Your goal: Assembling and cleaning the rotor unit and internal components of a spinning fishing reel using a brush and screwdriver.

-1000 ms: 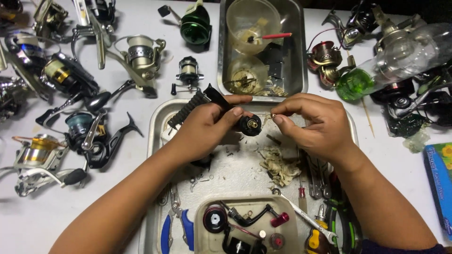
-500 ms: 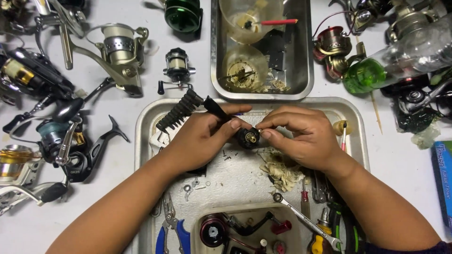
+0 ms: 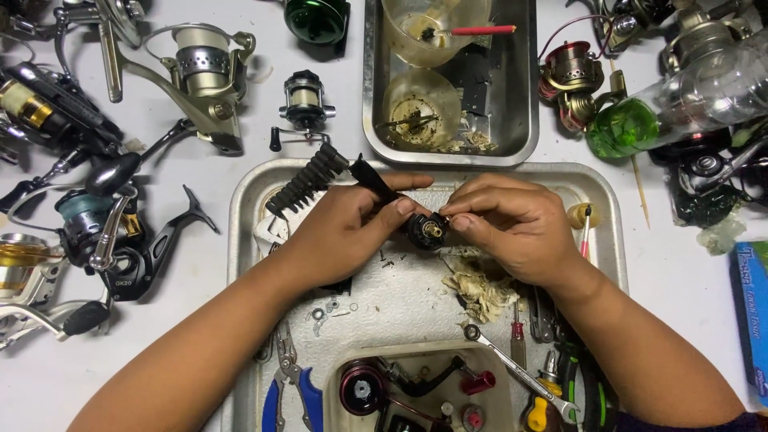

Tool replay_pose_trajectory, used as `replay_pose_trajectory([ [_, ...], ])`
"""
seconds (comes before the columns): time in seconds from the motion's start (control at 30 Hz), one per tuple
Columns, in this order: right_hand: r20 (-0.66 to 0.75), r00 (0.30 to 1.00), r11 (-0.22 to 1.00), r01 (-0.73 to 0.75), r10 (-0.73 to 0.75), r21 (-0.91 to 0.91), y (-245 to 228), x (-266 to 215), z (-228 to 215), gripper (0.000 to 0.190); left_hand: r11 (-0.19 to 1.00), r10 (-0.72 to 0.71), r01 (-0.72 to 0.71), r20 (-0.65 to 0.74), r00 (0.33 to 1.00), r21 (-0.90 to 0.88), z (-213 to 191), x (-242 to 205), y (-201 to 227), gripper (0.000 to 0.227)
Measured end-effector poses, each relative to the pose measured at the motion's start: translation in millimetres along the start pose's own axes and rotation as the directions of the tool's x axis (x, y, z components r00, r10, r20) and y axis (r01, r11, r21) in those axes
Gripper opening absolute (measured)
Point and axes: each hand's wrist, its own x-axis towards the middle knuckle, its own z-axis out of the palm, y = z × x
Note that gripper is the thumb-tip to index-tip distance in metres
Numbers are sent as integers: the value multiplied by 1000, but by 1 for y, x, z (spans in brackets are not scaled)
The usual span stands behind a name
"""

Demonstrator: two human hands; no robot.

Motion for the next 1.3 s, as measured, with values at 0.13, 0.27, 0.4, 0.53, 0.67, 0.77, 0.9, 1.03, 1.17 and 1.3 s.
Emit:
replay_pose_trajectory([
  [0.13,2,1000,1000,10,-10,8,-1,0,1,11,1000,-1,1,-3,1000,-11,1,0,-4,42],
  [0.27,10,1000,1000,17,-17,13,2,0,2,10,1000,-5,5,1,1000,-11,1,1,-5,42],
  [0.4,12,1000,1000,20,-20,-1,1,0,2,10,1000,3,-3,1,1000,-9,1,0,-4,42],
  [0.53,16,1000,1000,18,-18,5,-1,1,4,9,1000,1,-1,5,1000,-10,1,0,-3,43],
  [0.67,18,1000,1000,19,-19,-8,-1,0,3,9,1000,6,-6,10,1000,-29,0,0,-5,41],
  [0.77,28,999,998,47,-46,-34,-1,1,3,9,999,8,-8,4,1000,-34,1,-1,-4,42],
  [0.9,41,994,988,106,-102,-113,-2,0,1,8,999,15,-15,4,1000,-38,1,-1,-5,42],
  [1.03,85,981,964,187,-174,-188,-12,3,0,8,999,18,-18,6,1000,-43,0,-1,-5,42],
  [1.17,103,974,942,221,-201,-254,-12,1,-1,9,999,34,-34,-1,999,-31,2,-1,-4,41],
  [1.3,94,973,936,229,-211,-267,-12,2,0,9,999,36,-36,-10,999,-13,2,-3,-5,41],
])
